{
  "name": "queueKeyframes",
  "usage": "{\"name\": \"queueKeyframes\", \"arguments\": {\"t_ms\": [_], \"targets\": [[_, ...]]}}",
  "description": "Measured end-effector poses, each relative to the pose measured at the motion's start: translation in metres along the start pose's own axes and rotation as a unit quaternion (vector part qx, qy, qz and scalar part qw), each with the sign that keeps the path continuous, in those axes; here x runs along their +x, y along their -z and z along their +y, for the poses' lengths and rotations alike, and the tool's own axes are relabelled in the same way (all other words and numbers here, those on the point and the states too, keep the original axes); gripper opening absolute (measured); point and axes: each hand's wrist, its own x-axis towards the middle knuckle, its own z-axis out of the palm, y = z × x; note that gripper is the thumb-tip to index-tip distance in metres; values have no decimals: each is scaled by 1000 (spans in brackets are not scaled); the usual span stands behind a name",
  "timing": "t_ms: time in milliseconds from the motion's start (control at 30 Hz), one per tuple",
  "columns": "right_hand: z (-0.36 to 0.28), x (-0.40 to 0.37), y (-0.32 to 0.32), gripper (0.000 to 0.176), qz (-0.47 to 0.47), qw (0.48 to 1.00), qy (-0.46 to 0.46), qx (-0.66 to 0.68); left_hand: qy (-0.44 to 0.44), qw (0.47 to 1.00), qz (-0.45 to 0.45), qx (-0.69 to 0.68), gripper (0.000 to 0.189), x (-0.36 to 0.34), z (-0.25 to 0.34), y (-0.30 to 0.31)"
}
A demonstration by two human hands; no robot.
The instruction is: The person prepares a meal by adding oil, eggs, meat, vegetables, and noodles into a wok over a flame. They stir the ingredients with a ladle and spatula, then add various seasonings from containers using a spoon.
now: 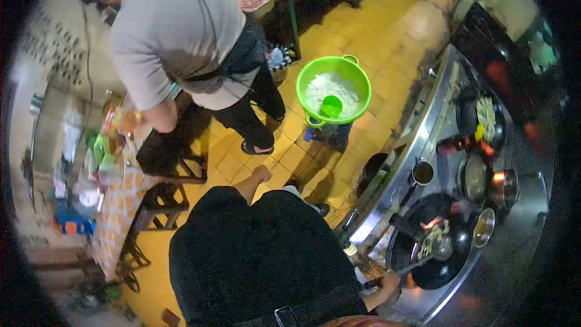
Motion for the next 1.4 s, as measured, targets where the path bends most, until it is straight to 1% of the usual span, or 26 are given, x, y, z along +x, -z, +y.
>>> {"name": "queueKeyframes", "arguments": {"t_ms": [33,100,200,300,367,400,500,533,600,700,800,867,900,967,1033,1067,1100,1133,1167,1200,1233,1267,1300,1333,1367,1400], "targets": [[-13,-4,7,34,-10,999,-34,31,3,1000,5,-19,36,-15,-6,-7],[-34,-10,16,33,-24,996,-68,48,43,944,134,-298,33,-47,-14,-21],[-58,-4,26,32,-34,996,-78,36,44,894,108,-433,30,-47,-24,-48],[-86,9,37,32,-14,997,-80,9,-94,903,107,-406,31,-52,-38,-64],[-103,21,47,32,-2,997,-77,-5,-68,832,99,-541,31,-75,-44,-62],[-110,26,52,31,6,997,-74,-7,-64,833,96,-540,31,-80,-56,-68],[-125,38,54,31,20,997,-67,-20,-13,746,159,-646,28,-83,-88,-100],[-129,40,52,31,22,997,-69,-24,-14,745,155,-648,28,-84,-100,-114],[-135,34,44,31,13,997,-75,-35,76,768,167,-613,25,-91,-129,-145],[-130,17,31,31,-3,995,-88,-54,179,771,95,-603,20,-79,-174,-208],[-124,7,37,32,-11,992,-109,-69,245,626,98,-733,15,-110,-174,-230],[-115,12,59,32,-8,991,-112,-75,254,599,34,-758,13,-93,-188,-272],[-112,15,70,32,-4,991,-115,-73,254,616,31,-745,13,-103,-193,-281],[-105,20,80,33,-3,990,-118,-74,83,544,-90,-830,13,-115,-203,-262],[-98,9,77,33,-10,985,-142,-98,-1,550,-200,-811,12,-85,-198,-239],[-96,5,75,34,-17,981,-156,-116,66,700,-110,-703,13,-45,-186,-238],[-97,-3,73,34,-24,977,-176,-119,108,819,-3,-563,14,-18,-172,-225],[-123,-18,100,38,-23,977,-198,-74,187,771,25,-608,14,-1,-155,-202],[-147,-26,126,44,-17,976,-217,-27,167,807,15,-566,14,12,-148,-162],[-99,-21,97,44,18,976,-214,25,81,792,-57,-602,14,20,-136,-118],[-131,-30,138,43,-39,959,-275,52,4,761,-137,-634,15,21,-123,-77],[-90,-26,107,39,6,967,-235,95,-62,715,-222,-660,16,20,-107,-42],[-98,-32,107,36,99,965,-196,144,-111,596,-325,-726,17,31,-87,-25],[-97,-30,87,34,96,940,-305,118,-137,470,-435,-756,19,43,-70,-10],[-95,-25,71,33,90,906,-403,93,-26,732,-278,-621,21,57,-54,24],[-98,-25,70,33,95,901,-412,100,-144,758,-218,-598,19,79,-40,41]]}}
